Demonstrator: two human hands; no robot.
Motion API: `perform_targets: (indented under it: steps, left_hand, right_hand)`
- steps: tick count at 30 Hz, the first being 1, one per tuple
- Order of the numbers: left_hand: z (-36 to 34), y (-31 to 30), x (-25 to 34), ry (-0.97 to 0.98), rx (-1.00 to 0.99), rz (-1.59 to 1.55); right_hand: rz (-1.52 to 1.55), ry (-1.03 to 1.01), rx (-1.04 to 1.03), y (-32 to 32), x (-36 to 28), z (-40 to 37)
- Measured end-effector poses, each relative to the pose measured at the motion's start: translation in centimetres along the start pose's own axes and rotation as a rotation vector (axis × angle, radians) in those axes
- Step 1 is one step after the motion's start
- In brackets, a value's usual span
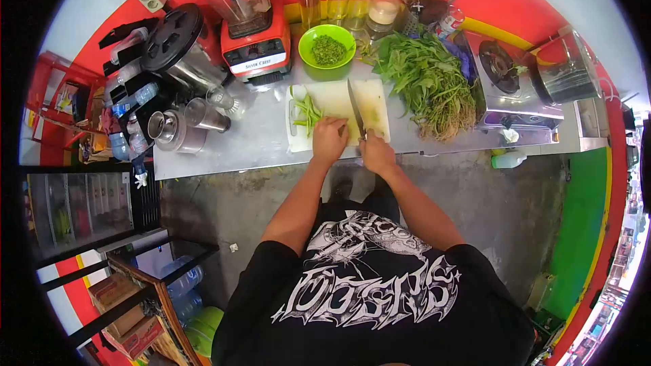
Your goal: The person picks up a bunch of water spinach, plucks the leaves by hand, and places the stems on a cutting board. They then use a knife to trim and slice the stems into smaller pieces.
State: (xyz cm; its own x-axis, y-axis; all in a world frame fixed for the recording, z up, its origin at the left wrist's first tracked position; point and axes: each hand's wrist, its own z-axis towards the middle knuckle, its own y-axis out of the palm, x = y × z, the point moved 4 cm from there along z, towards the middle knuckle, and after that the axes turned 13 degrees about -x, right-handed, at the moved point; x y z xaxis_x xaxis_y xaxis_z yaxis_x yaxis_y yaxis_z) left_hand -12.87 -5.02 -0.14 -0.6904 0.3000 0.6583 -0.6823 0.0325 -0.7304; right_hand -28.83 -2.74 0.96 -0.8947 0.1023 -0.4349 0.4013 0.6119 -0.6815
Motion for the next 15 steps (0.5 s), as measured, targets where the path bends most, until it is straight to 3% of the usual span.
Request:
perform_targets:
  steps: [2,6,10,12,15]
  left_hand:
    - [-0.1,-0.8,-0.9,-0.084,0.055,-0.121]
    - [-0.9,-3.0,-1.4,-0.08,0.211,-0.108]
    - [-2.2,-5.3,-2.9,-0.258,0.256,-0.019]
    - [-2.8,-5.5,-4.3,-0.297,0.297,-0.032]
    - [-4.0,-5.9,-5.5,-0.457,0.328,-0.013]
  right_hand:
    - [0.048,-0.035,0.08,-0.6,-0.4,-0.3]
    - [0.038,-0.058,0.034,0.0,-0.4,-0.2]
    - [-0.001,-0.097,-0.003,1.2,1.5,0.0]
    - [0.019,-0.215,0.044,1.9,3.4,0.5]
    - [0.073,-0.162,0.049,1.0,5.0,0.2]
